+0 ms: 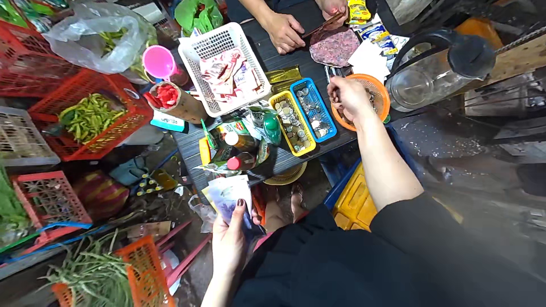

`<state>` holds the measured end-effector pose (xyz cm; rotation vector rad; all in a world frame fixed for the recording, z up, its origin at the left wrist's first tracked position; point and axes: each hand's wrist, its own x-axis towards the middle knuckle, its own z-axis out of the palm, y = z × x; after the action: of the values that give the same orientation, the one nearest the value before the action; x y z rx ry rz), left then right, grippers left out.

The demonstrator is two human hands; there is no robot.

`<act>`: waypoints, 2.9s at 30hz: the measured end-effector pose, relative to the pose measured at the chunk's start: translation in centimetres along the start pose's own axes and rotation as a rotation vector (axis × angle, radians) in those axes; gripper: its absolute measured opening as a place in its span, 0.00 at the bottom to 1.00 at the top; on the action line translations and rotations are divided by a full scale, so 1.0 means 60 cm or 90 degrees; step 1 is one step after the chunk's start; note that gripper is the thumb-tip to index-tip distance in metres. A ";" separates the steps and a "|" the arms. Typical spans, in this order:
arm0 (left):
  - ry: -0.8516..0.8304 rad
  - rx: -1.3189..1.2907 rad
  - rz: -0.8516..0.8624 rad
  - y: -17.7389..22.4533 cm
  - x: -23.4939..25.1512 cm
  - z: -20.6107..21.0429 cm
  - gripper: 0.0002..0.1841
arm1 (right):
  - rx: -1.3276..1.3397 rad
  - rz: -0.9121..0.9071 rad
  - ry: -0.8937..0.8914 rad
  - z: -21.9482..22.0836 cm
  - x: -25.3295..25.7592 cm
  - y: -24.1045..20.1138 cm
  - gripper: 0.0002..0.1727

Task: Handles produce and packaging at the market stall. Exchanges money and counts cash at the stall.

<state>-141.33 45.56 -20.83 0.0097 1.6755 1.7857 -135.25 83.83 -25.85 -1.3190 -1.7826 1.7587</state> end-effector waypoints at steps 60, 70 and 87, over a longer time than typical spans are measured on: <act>-0.043 0.039 0.038 -0.018 -0.020 0.027 0.13 | -0.524 0.073 0.110 -0.118 0.027 0.152 0.17; -0.033 -0.013 0.006 -0.024 -0.068 0.014 0.14 | -0.577 -0.034 0.065 -0.114 0.029 0.140 0.20; 0.295 0.074 -0.034 -0.092 -0.274 -0.260 0.09 | -0.530 0.154 -0.920 0.280 -0.464 0.164 0.17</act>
<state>-133.04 23.77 -21.28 -0.4223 2.0758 1.7355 -129.52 50.41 -27.77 -0.1859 -3.4700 2.4650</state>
